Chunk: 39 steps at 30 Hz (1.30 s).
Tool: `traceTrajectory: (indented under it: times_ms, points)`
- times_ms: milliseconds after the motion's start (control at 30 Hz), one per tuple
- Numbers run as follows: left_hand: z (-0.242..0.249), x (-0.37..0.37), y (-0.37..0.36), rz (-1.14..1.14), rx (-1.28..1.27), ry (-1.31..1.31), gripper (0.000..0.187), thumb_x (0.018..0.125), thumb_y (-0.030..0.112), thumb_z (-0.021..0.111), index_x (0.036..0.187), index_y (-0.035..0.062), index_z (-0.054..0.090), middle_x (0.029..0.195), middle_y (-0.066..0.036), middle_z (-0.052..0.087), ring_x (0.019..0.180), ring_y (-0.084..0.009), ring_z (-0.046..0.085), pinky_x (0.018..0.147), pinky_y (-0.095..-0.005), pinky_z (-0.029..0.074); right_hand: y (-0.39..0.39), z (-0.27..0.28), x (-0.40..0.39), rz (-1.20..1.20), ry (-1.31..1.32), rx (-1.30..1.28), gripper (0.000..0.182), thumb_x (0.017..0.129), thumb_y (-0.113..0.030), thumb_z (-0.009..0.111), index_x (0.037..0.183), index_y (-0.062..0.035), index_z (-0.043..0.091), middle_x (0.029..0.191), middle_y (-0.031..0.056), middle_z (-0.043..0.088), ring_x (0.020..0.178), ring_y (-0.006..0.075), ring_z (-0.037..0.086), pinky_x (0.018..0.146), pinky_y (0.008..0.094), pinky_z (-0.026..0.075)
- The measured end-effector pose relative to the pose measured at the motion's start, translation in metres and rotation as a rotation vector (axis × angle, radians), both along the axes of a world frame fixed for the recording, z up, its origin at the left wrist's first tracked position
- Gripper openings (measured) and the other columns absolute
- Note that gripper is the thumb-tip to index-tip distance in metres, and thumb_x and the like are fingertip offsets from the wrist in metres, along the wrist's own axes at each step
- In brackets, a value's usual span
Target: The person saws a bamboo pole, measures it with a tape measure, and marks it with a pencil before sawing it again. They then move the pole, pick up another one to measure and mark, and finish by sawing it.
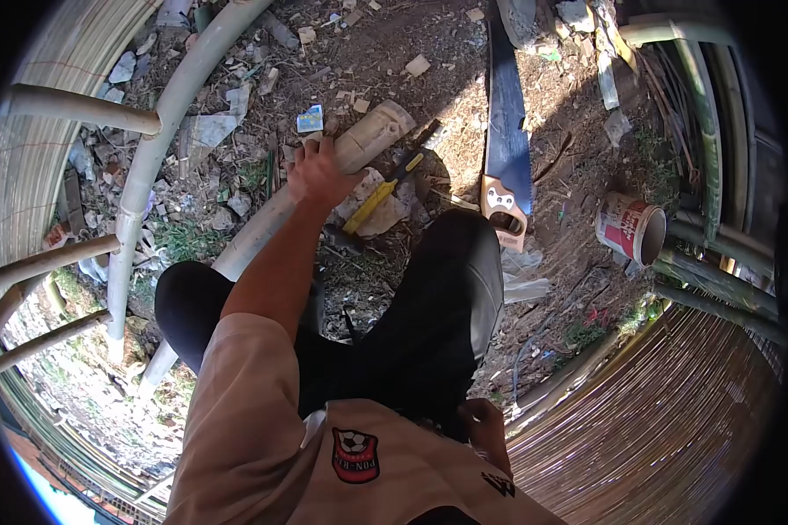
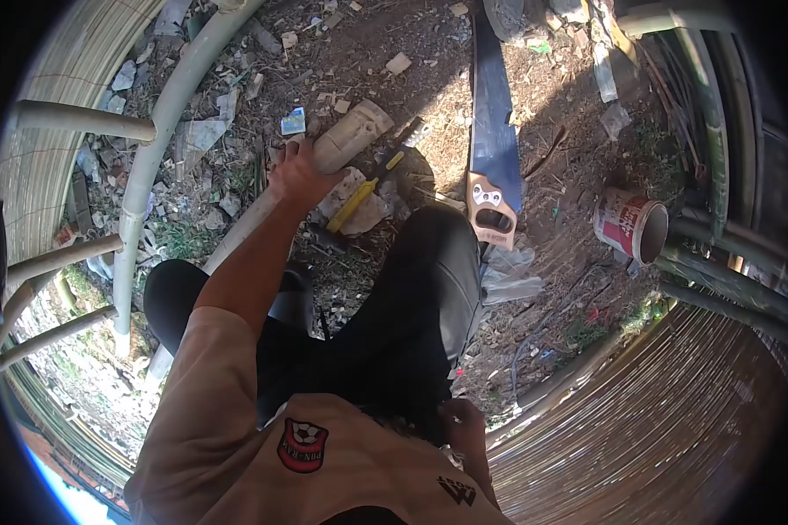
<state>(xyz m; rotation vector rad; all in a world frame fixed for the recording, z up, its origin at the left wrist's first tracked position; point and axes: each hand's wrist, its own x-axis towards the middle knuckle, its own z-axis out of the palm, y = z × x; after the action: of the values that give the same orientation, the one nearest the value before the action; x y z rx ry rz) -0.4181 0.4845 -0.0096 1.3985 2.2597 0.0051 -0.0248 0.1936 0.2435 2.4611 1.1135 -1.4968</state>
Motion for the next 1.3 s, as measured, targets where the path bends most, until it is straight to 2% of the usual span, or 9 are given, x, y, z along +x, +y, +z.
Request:
traceTrajectory:
  times_ms: [167,400,500,600,700,800,867,933,1300]
  points:
    - [0.017,-0.001,0.006,-0.021,-0.116,-0.042,0.088,0.071,0.058,0.090,0.140,0.0129,0.058,0.139,-0.013,0.059,0.133,-0.0343,0.056,0.107,-0.0532,0.049,0.018,0.024,-0.013,0.035,0.097,-0.401,0.026,0.086,-0.022,0.087,0.097,-0.0006,0.078,0.095,0.0142,0.079,0.089,0.0193,0.074,0.081,0.0348,0.058]
    - [0.010,-0.002,0.001,-0.020,-0.031,-0.032,0.086,0.072,0.057,0.090,0.137,0.0124,0.058,0.138,-0.013,0.058,0.132,-0.0353,0.056,0.106,-0.0526,0.050,0.020,0.009,-0.039,-0.043,0.072,-0.108,0.028,0.087,-0.025,0.086,0.099,-0.0006,0.079,0.088,0.0142,0.078,0.083,0.0188,0.073,0.076,0.0349,0.058]
    - [0.013,-0.002,0.001,-0.013,-0.090,-0.085,0.088,0.072,0.058,0.089,0.140,0.0127,0.056,0.141,-0.015,0.057,0.135,-0.0363,0.053,0.109,-0.0530,0.047,0.023,0.018,-0.032,-0.150,0.084,-0.395,0.029,0.087,-0.025,0.086,0.101,-0.0007,0.078,0.086,0.0141,0.077,0.078,0.0195,0.073,0.072,0.0354,0.057]
    - [0.010,0.000,-0.001,-0.031,-0.025,0.001,0.100,0.066,0.063,0.090,0.145,0.0122,0.055,0.138,-0.018,0.060,0.133,-0.0390,0.055,0.109,-0.0557,0.044,0.024,0.021,-0.042,0.127,0.081,-0.231,0.018,0.092,-0.019,0.081,0.095,-0.0029,0.074,0.084,0.0089,0.076,0.079,0.0125,0.069,0.069,0.0339,0.056]
    - [0.024,0.004,-0.002,-0.036,-0.089,0.071,0.098,0.068,0.061,0.090,0.143,0.0097,0.055,0.139,-0.018,0.059,0.135,-0.0402,0.052,0.109,-0.0580,0.040,0.018,0.019,-0.050,0.226,-0.039,-0.063,0.027,0.087,-0.026,0.085,0.097,-0.0019,0.077,0.082,0.0136,0.076,0.072,0.0200,0.072,0.065,0.0364,0.056]
    - [0.033,0.020,-0.008,-0.067,0.196,0.213,0.087,0.072,0.055,0.089,0.137,0.0067,0.057,0.127,-0.018,0.064,0.125,-0.0381,0.058,0.105,-0.0540,0.044,-0.001,0.011,-0.036,-0.098,-0.190,-0.072,0.026,0.086,-0.025,0.087,0.094,-0.0028,0.077,0.080,0.0125,0.076,0.071,0.0205,0.072,0.066,0.0372,0.056]
    - [0.046,0.044,-0.013,-0.095,0.449,-0.201,0.071,0.080,0.046,0.087,0.131,0.0047,0.059,0.112,-0.019,0.066,0.111,-0.0369,0.065,0.096,-0.0488,0.051,-0.014,0.003,-0.019,0.082,-0.069,-0.075,0.026,0.083,-0.023,0.089,0.094,-0.0026,0.077,0.079,0.0109,0.076,0.069,0.0176,0.071,0.065,0.0359,0.056]
    - [0.120,0.067,-0.022,-0.056,0.135,-0.613,0.061,0.084,0.041,0.085,0.126,0.0048,0.060,0.105,-0.020,0.067,0.102,-0.0378,0.068,0.088,-0.0459,0.055,0.022,0.017,-0.046,0.071,-0.021,-0.121,0.027,0.083,-0.022,0.089,0.098,-0.0024,0.078,0.078,0.0099,0.075,0.069,0.0154,0.069,0.064,0.0344,0.055]
    - [0.155,0.073,-0.072,-0.269,0.025,-0.973,0.052,0.090,0.033,0.082,0.121,0.0053,0.051,0.107,-0.026,0.065,0.100,-0.0470,0.066,0.089,-0.0547,0.050,0.009,0.002,-0.065,-0.246,0.181,-0.133,0.021,0.085,-0.011,0.082,0.104,-0.0021,0.078,0.072,0.0084,0.071,0.066,0.0083,0.061,0.060,0.0315,0.051]
